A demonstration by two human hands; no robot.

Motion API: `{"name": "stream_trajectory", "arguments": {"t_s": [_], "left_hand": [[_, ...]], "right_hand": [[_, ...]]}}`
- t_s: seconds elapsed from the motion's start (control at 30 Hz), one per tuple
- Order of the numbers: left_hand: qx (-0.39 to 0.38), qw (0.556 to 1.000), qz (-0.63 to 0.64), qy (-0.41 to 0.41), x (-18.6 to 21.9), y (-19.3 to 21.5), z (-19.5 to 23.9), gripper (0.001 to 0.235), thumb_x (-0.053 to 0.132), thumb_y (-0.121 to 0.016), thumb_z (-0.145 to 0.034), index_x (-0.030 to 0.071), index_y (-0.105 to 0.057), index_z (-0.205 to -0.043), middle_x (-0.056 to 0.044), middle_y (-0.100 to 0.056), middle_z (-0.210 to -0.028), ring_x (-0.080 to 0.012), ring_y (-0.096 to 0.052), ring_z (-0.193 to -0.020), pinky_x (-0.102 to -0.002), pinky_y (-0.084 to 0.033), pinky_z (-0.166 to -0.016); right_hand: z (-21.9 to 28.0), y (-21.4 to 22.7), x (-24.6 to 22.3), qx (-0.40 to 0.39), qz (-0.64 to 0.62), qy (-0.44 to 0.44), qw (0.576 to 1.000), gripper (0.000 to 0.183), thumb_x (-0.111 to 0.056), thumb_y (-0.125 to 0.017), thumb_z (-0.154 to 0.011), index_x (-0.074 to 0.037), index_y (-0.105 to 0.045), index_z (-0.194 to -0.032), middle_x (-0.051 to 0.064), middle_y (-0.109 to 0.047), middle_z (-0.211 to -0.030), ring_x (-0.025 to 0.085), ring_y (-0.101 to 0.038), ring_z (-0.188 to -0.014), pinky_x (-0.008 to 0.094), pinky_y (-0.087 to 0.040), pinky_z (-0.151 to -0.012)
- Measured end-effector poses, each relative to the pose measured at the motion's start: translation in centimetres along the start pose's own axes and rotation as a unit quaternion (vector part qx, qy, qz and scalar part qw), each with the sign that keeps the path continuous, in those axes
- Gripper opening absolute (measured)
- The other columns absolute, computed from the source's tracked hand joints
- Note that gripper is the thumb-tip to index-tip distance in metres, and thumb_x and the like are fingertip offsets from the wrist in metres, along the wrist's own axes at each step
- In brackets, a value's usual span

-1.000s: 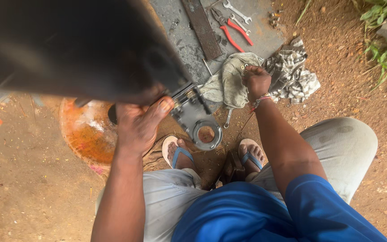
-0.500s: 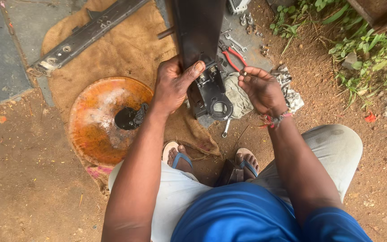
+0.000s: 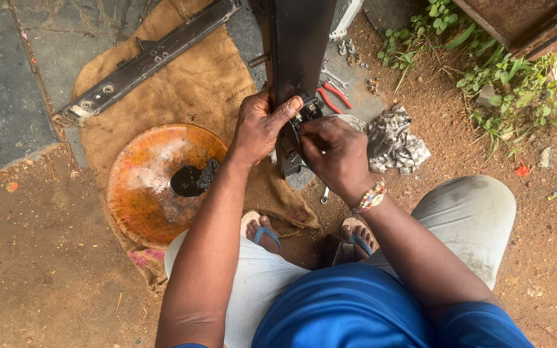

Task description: The person sits on the ground and works on a metal frame, repeatedly inserting and adjusting small metal components into a slot. They use a rag to wipe the components and occasionally dip a rag into a bowl of dark liquid to apply it to the frame.

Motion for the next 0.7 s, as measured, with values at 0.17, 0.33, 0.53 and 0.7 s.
{"name": "stream_trajectory", "arguments": {"t_s": [0.17,0.33,0.53,0.7], "left_hand": [[0.018,1.000,-0.011,0.016,-0.5,0.6,-0.1,0.034,0.037,-0.077,-0.095,0.005,-0.074,-0.104,0.000,-0.073,-0.090,-0.0072,-0.065,-0.084,-0.025,-0.055,-0.076],[0.028,0.999,0.026,0.016,-0.9,0.9,-0.2,0.037,0.039,-0.078,-0.093,0.005,-0.074,-0.108,0.001,-0.073,-0.093,-0.0069,-0.065,-0.087,-0.025,-0.055,-0.080],[0.028,0.999,-0.008,0.033,-1.2,1.2,-0.2,0.040,0.045,-0.077,-0.093,0.007,-0.074,-0.106,0.000,-0.072,-0.090,-0.0075,-0.065,-0.086,-0.026,-0.055,-0.078],[0.027,0.999,-0.001,0.033,-1.1,0.9,-0.3,0.040,0.046,-0.077,-0.092,0.008,-0.074,-0.105,0.001,-0.072,-0.089,-0.0078,-0.066,-0.085,-0.026,-0.056,-0.077]], "right_hand": [[-0.1,-0.6,-0.1,0.004,0.039,-0.020,0.999,0.018,-0.008,-0.081,-0.087,-0.004,-0.074,-0.103,0.012,-0.074,-0.089,0.025,-0.074,-0.073,0.036,-0.060,-0.065],[-0.6,-0.9,0.0,-0.010,0.048,-0.015,0.999,0.018,-0.009,-0.080,-0.086,-0.005,-0.076,-0.103,0.013,-0.075,-0.090,0.027,-0.074,-0.074,0.037,-0.059,-0.067],[-0.7,-1.0,0.3,-0.007,0.025,-0.054,0.998,0.020,-0.013,-0.080,-0.086,-0.007,-0.076,-0.105,0.012,-0.076,-0.091,0.025,-0.076,-0.077,0.036,-0.060,-0.070],[-0.6,-0.9,0.5,-0.011,0.054,-0.071,0.996,0.020,-0.016,-0.082,-0.086,-0.007,-0.077,-0.103,0.012,-0.076,-0.089,0.026,-0.075,-0.076,0.037,-0.059,-0.070]]}}
Point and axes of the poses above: each hand's wrist, its own z-axis away from the middle knuckle, its own y-axis out of the back of the hand, x = y × z, the point moved 7 cm from there along -z, towards the middle knuckle
